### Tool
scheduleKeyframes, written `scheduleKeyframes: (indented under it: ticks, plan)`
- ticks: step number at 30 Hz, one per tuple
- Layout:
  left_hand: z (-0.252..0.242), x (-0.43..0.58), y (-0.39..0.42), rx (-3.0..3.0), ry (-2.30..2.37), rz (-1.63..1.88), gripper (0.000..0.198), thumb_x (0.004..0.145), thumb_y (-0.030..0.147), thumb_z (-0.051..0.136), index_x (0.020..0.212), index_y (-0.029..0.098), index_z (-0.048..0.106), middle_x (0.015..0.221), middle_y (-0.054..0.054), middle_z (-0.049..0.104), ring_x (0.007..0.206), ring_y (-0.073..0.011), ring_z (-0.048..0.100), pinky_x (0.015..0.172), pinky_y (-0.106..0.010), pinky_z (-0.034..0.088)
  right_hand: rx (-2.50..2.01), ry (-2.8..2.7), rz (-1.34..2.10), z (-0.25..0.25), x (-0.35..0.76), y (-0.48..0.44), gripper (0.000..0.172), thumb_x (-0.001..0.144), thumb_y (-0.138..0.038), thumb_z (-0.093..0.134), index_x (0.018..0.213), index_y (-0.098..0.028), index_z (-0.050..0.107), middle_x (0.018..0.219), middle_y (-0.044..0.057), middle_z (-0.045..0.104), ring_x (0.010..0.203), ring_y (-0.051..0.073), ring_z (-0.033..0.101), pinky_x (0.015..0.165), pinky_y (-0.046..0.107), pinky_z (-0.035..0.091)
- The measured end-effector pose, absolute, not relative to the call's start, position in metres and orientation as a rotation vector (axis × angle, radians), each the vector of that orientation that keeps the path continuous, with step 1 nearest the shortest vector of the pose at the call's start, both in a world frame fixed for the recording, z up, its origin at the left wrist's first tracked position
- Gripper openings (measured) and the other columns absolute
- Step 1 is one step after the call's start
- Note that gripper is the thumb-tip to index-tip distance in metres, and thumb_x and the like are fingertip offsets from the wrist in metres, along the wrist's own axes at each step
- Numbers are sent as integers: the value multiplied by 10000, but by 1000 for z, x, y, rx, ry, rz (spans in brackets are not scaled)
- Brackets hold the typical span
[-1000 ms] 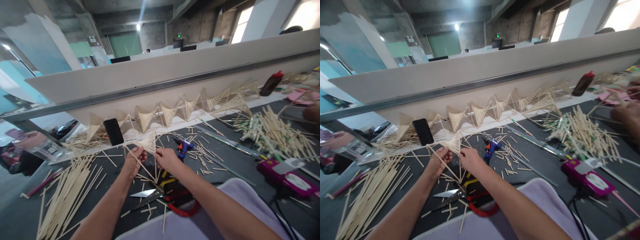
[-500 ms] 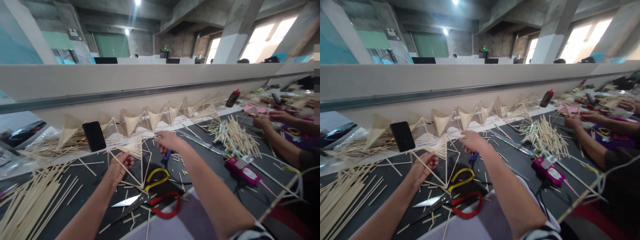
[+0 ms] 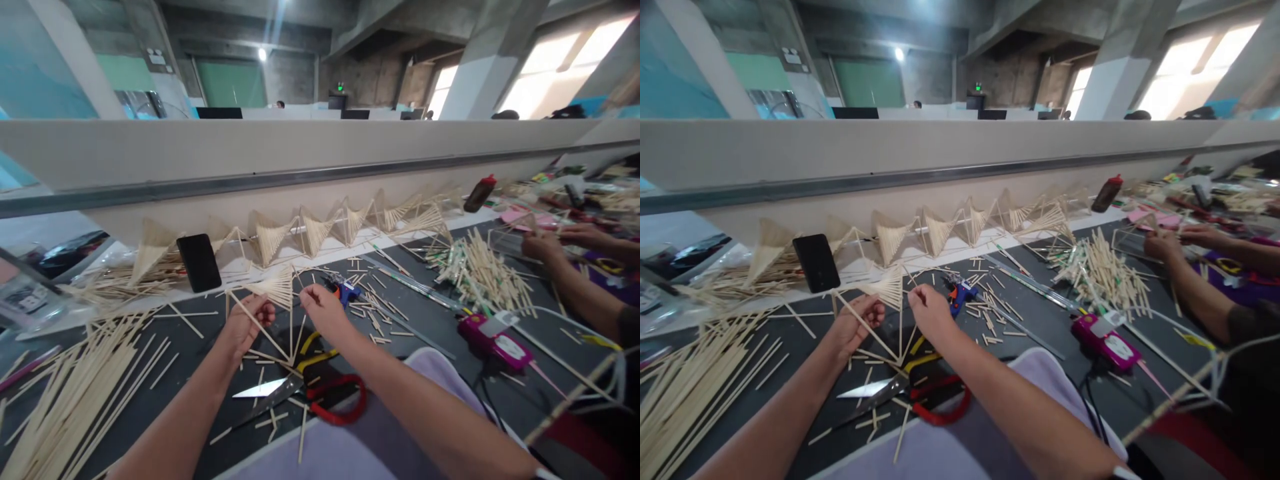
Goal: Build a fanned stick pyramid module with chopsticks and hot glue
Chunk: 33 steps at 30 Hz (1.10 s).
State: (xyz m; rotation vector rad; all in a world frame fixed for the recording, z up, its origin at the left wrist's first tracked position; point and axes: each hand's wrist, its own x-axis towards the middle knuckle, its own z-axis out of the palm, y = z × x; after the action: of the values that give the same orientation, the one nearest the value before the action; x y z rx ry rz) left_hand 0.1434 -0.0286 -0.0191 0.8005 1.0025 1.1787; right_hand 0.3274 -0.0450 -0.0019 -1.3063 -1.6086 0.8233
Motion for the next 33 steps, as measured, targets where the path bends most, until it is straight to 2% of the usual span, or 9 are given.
scheduleKeyframes:
  ticks: [3, 5, 8, 13, 18, 29, 33]
  plan:
    - [-18, 143, -30, 818, 987, 1171, 225, 670, 289, 708, 712, 120, 564, 561, -9, 623, 447, -82, 562, 425, -163, 439, -1155, -1508, 995, -22, 317, -43, 247, 842, -350, 425, 923, -176, 580, 794, 15, 623, 697, 131, 565, 633, 230, 442]
    - [-17, 143, -30, 829, 978, 1169, 225, 674, 294, 705, 708, 122, 563, 557, -6, 619, 442, -80, 555, 420, -162, 434, -1121, -1484, 1048, -28, 313, -39, 246, 834, -361, 443, 900, -175, 590, 762, 10, 617, 675, 129, 562, 618, 227, 445]
    - [-18, 143, -30, 830, 973, 1172, 229, 671, 299, 707, 697, 125, 562, 551, -4, 614, 431, -77, 544, 414, -163, 428, -1154, -1486, 1082, -30, 312, -35, 230, 814, -370, 482, 822, -171, 598, 674, -9, 592, 577, 110, 532, 560, 215, 433]
    - [-19, 144, -32, 818, 967, 1174, 234, 665, 295, 718, 705, 124, 563, 577, -13, 624, 472, -91, 571, 465, -181, 466, -1086, -1454, 1238, -31, 311, -38, 230, 823, -385, 473, 813, -174, 565, 669, -17, 609, 448, 73, 506, 430, 182, 377]
    - [-17, 145, -35, 818, 952, 1174, 220, 676, 281, 713, 712, 121, 567, 592, -22, 634, 501, -102, 588, 504, -196, 485, -956, -1346, 1436, -30, 308, -43, 208, 825, -395, 462, 834, -188, 487, 756, 0, 625, 459, 89, 565, 338, 164, 347]
    - [-18, 147, -36, 809, 970, 1191, 204, 688, 261, 707, 725, 117, 567, 631, -43, 668, 541, -124, 634, 530, -215, 529, -908, -1335, 1440, -28, 310, -46, 192, 826, -386, 466, 820, -195, 487, 600, -43, 564, 418, 81, 519, 348, 169, 360]
    - [-17, 148, -37, 813, 969, 1186, 187, 701, 244, 697, 739, 108, 575, 650, -58, 678, 555, -129, 647, 534, -207, 537, -824, -1330, 1471, -32, 310, -44, 205, 740, -312, 574, 881, -191, 488, 635, -48, 577, 430, 69, 515, 377, 165, 360]
